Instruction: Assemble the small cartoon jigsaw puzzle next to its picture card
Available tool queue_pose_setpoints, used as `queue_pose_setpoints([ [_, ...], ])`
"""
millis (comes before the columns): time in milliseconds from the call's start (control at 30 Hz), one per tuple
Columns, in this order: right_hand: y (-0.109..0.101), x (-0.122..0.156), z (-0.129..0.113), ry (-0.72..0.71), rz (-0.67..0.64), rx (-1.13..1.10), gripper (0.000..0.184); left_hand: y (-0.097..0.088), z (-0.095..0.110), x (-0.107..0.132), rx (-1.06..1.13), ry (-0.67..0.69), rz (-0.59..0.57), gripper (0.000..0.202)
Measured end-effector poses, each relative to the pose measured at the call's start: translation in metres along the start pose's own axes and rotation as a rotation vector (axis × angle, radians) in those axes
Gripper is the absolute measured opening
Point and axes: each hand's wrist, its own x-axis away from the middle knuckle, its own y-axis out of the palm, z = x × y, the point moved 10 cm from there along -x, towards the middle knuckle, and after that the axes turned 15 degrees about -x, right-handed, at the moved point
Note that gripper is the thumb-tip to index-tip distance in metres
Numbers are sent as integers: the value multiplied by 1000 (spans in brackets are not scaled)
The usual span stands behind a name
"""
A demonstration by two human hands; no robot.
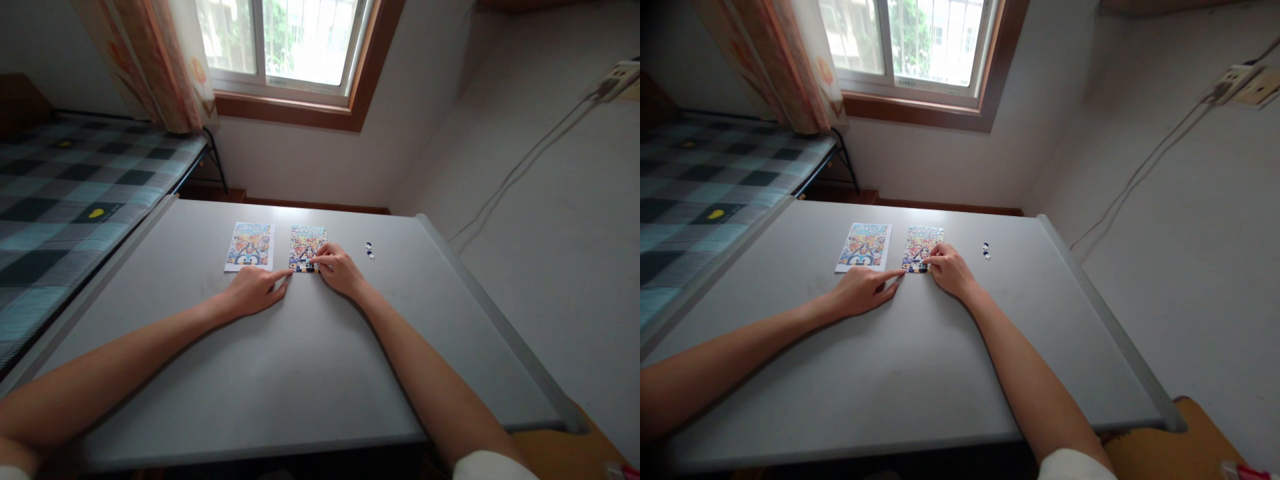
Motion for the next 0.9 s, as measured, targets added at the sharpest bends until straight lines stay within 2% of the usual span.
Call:
queue_pose_setpoints([
  [167, 2, 0, -4, -43, -43, 66, 27, -1, 0, 0, 2, 2, 4, 34],
  [533, 15, -2, -28, -80, -228, 364, 24, 0, 0, 1, 5, -1, -10, 34],
  [733, 15, 0, -30, -96, -202, 367, 24, 2, -1, 1, -5, -8, -7, 34],
  [900, 6, 3, -27, -121, -65, 251, 26, 2, -2, 1, -9, -17, -2, 34],
])
